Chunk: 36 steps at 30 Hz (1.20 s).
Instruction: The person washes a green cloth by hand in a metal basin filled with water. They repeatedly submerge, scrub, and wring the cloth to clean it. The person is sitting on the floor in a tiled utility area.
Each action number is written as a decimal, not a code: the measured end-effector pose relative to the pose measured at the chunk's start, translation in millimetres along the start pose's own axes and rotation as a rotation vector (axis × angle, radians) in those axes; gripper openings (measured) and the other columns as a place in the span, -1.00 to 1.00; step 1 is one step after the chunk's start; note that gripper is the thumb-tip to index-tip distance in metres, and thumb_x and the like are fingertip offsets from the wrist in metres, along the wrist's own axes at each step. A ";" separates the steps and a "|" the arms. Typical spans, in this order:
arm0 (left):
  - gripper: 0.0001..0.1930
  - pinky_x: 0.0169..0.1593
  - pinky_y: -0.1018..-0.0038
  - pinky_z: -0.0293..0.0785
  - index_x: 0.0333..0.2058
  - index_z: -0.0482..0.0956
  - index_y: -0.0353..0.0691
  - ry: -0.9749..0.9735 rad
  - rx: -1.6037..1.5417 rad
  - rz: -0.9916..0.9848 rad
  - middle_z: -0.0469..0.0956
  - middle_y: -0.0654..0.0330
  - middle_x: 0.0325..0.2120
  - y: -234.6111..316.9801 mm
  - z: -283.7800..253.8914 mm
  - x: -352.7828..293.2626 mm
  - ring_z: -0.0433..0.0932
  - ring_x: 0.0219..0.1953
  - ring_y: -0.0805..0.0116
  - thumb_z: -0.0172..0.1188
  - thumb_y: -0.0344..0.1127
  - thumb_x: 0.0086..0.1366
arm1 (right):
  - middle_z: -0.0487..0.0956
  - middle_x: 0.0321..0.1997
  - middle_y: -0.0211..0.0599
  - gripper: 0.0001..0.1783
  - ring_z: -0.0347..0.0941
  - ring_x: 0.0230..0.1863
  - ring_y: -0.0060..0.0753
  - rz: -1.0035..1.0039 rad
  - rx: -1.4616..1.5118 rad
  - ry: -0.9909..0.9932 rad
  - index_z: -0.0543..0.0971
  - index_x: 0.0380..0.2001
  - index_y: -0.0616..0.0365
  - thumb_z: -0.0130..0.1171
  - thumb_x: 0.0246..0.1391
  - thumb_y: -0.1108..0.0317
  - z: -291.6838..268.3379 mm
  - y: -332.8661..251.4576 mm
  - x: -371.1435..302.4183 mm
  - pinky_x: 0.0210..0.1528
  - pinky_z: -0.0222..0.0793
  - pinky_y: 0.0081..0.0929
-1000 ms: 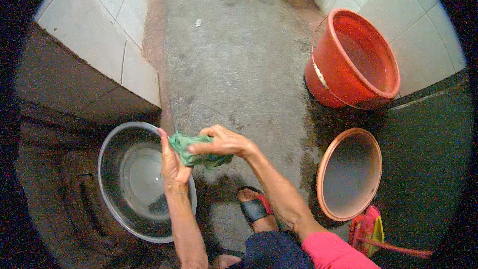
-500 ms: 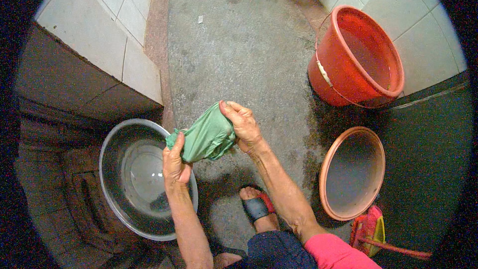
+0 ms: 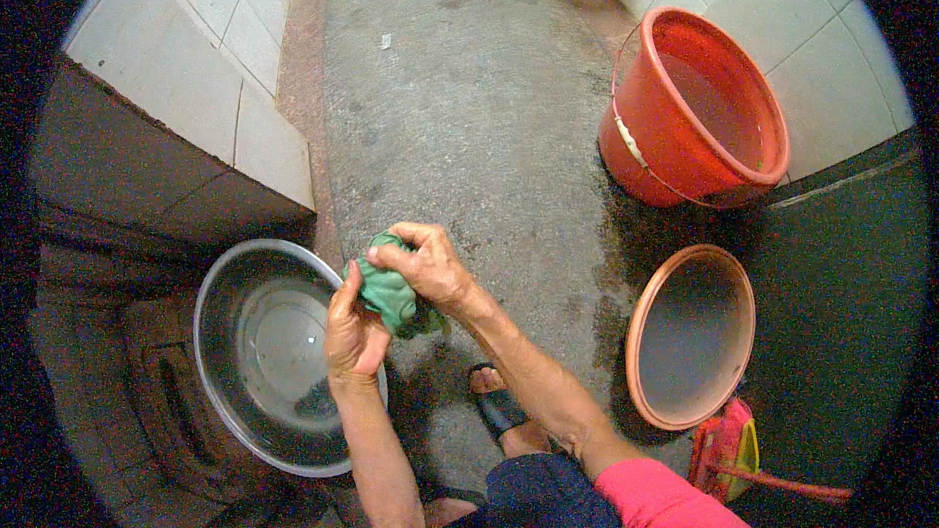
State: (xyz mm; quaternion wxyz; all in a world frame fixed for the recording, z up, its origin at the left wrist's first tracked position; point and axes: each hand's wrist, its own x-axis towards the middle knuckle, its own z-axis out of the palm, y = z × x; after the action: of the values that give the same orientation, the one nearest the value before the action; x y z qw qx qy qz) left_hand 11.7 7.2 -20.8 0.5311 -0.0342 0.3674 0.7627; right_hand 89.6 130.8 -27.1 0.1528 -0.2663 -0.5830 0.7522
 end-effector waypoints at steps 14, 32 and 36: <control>-0.37 -0.30 0.33 0.56 -0.08 0.47 -0.18 0.008 -0.381 -0.166 0.55 0.19 -0.24 -20.7 -10.2 -2.0 0.57 -0.30 0.30 0.05 0.29 0.18 | 0.54 -0.51 -0.43 -0.80 0.42 -0.62 -0.68 0.082 0.641 -0.043 0.49 -0.33 0.19 0.04 0.18 0.27 20.5 -28.7 -15.9 -0.69 0.34 -0.72; -0.48 -0.67 0.40 0.21 -0.77 0.14 0.04 -0.236 -0.177 -0.063 0.20 0.41 -0.86 -34.9 -100.9 51.7 0.23 -0.79 0.52 -0.07 0.05 0.36 | 0.38 -0.68 -0.11 -0.83 0.41 -0.61 -0.22 -0.404 -0.931 0.323 0.55 -0.50 0.24 0.09 -0.01 0.35 80.3 48.4 -23.8 -0.52 0.30 -0.23; -0.61 -0.52 0.47 0.33 -0.66 0.32 -0.01 0.225 0.025 0.006 0.29 0.41 -0.72 -50.5 -54.5 47.6 0.34 -0.64 0.48 -0.05 -0.03 0.35 | 0.38 -0.72 -0.22 -0.80 0.41 -0.61 -0.33 -0.497 -1.148 0.319 0.44 -0.66 0.12 0.04 -0.03 0.31 54.8 71.7 -17.1 -0.70 0.21 -0.27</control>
State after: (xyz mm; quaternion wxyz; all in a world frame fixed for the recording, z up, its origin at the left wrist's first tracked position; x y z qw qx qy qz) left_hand 14.9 20.4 -108.0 0.4844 -0.1120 0.4342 0.7512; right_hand 77.5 58.3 -82.3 0.2402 -0.2713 -0.9071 0.2140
